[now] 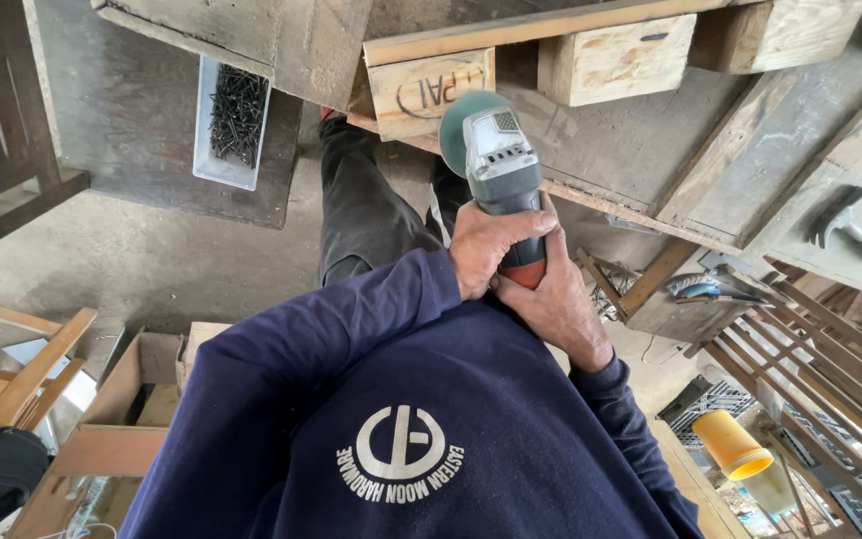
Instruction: The person uses an angle grinder to smooth the edges and surfaces of a wooden block. They hold the block with one hand and operate the grinder with the other, moving the tool along the wood to remove material and create sparks.
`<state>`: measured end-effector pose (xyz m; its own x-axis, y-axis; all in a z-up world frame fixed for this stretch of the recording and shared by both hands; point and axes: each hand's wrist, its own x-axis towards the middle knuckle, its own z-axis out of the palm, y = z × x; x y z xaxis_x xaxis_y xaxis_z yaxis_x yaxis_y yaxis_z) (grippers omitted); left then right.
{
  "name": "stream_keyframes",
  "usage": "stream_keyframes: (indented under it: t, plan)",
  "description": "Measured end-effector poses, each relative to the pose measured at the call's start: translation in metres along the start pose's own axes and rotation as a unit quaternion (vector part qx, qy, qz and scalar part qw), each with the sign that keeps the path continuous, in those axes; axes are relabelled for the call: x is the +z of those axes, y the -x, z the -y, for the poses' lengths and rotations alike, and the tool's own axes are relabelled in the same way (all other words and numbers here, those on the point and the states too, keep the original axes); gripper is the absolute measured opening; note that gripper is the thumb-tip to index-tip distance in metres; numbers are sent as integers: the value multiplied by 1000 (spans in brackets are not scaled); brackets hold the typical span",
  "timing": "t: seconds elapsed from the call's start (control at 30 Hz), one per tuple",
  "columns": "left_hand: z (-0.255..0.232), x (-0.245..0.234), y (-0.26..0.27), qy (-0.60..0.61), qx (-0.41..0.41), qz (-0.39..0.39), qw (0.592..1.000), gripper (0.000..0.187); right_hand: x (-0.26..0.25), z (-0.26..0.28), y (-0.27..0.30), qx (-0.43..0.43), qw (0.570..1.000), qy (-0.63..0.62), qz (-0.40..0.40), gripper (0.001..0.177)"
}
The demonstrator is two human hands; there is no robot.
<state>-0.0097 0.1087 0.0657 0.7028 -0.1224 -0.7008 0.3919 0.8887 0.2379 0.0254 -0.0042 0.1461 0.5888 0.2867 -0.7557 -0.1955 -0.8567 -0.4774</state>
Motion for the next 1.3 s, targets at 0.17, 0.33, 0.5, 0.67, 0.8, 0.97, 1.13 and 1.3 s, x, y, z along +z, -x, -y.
stream_keyframes:
  t: [0.17,0.33,0.5,0.67,0.8,0.97,1.13,1.3]
  plan:
    - [3,0,0,-13,18,12,1000,28,-1,1,-2,37,999,-15,-21,110]
    - [0,7,2,-5,14,-17,1000,30,-9,12,2,0,1000,29,1,108]
    - [-3,0,-3,44,10,16,999,28,-13,12,-6,-17,1000,16,6,108]
    - [-11,3,-9,58,3,13,998,29,-18,17,-13,-53,998,29,4,107]
    - [-16,5,-7,60,11,27,998,30,-14,24,-14,-21,998,52,-15,106]
    - [-27,-10,5,71,76,14,994,32,-5,34,-23,-92,993,74,5,105]
    - [-33,-24,15,116,59,36,991,33,1,38,-26,-122,986,110,18,106]
    - [-29,-19,6,103,64,38,992,34,-3,36,-27,-115,986,118,8,105]
